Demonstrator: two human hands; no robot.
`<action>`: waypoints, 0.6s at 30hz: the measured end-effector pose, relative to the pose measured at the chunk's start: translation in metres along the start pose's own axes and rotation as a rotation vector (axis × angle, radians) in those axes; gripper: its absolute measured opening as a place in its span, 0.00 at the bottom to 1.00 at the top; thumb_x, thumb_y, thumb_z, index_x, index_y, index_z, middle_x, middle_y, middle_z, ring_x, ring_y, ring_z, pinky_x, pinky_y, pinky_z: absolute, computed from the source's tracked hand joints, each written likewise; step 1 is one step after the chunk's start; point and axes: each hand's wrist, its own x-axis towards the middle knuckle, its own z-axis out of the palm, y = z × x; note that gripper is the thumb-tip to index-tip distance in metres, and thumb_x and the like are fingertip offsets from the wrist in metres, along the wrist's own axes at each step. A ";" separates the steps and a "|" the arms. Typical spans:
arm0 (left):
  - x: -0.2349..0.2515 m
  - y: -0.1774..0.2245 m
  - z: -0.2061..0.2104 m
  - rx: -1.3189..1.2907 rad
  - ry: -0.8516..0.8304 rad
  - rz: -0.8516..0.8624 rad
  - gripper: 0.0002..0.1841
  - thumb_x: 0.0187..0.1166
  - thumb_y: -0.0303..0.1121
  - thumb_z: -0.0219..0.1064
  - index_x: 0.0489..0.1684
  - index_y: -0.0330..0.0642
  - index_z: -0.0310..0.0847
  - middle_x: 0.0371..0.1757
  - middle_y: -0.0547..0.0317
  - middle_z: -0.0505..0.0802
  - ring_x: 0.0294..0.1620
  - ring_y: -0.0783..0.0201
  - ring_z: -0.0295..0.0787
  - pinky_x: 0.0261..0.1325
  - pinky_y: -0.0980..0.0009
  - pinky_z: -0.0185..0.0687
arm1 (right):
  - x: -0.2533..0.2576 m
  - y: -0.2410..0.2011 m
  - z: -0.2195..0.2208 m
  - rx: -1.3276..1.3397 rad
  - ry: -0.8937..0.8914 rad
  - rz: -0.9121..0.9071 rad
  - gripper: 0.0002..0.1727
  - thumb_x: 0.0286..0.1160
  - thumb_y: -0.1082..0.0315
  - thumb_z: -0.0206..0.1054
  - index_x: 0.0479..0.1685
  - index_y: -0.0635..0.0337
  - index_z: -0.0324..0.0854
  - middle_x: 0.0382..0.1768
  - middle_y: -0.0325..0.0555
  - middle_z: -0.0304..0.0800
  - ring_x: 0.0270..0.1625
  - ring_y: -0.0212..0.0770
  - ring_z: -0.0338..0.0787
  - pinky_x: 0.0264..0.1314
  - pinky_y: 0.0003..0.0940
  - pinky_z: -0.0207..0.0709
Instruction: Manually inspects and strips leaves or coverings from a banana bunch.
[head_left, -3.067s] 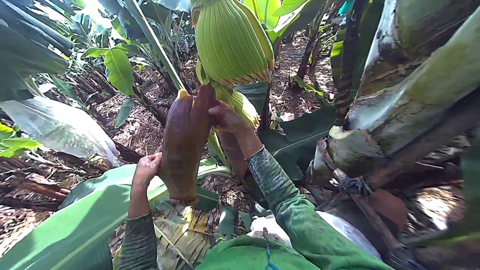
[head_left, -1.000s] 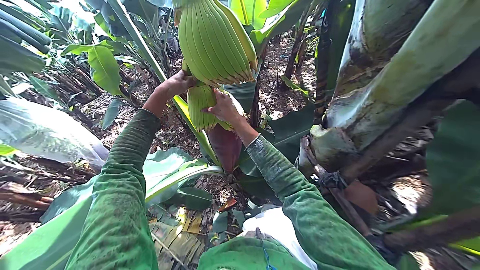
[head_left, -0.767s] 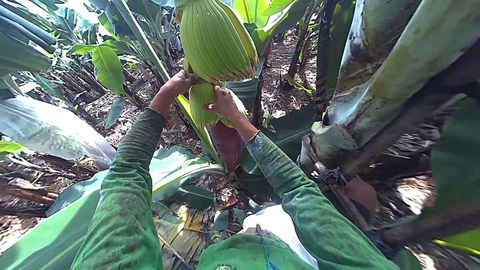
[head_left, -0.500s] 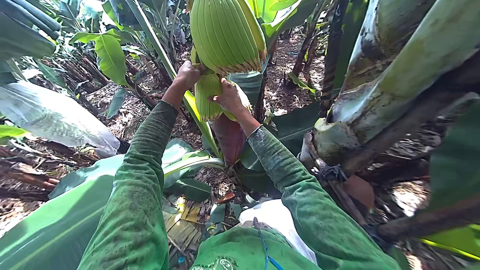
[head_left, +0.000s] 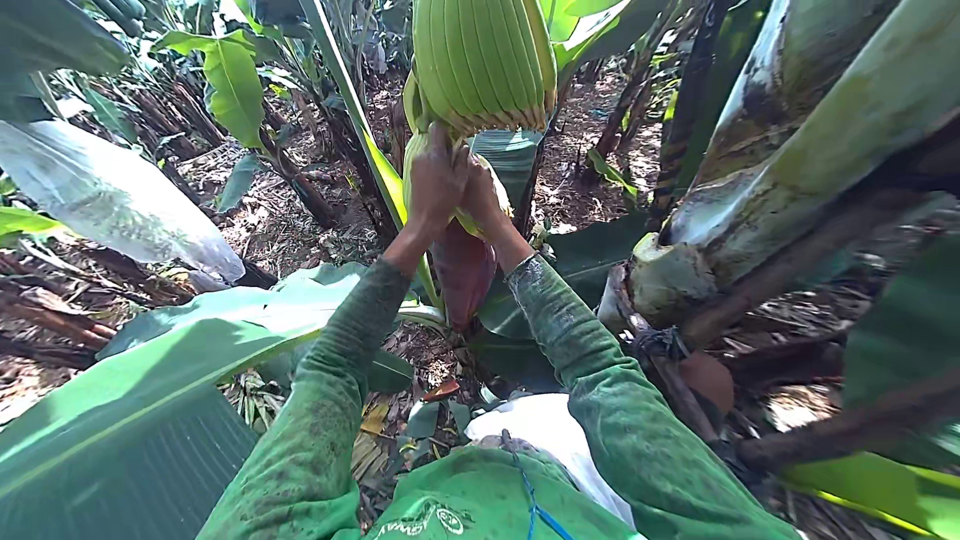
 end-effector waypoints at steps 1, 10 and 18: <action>-0.021 0.002 -0.014 -0.047 0.085 -0.004 0.17 0.82 0.39 0.68 0.53 0.31 0.78 0.33 0.49 0.90 0.31 0.56 0.89 0.39 0.57 0.87 | -0.006 0.005 -0.014 0.036 -0.094 0.059 0.42 0.72 0.57 0.75 0.86 0.65 0.65 0.72 0.66 0.82 0.74 0.63 0.82 0.78 0.64 0.71; -0.304 -0.135 0.038 0.403 -1.111 -0.782 0.49 0.73 0.56 0.74 0.93 0.42 0.54 0.90 0.27 0.60 0.83 0.25 0.65 0.78 0.32 0.68 | -0.227 -0.036 -0.127 1.001 -0.977 -0.770 0.19 0.86 0.54 0.63 0.50 0.60 0.91 0.40 0.43 0.95 0.43 0.31 0.93 0.52 0.29 0.86; -0.375 -0.009 0.134 -0.370 -1.680 -0.149 0.26 0.77 0.38 0.73 0.69 0.31 0.78 0.61 0.33 0.89 0.64 0.40 0.86 0.70 0.41 0.76 | -0.274 -0.078 -0.097 1.424 -0.788 -0.728 0.12 0.82 0.69 0.65 0.33 0.70 0.81 0.32 0.53 0.87 0.35 0.37 0.88 0.41 0.28 0.82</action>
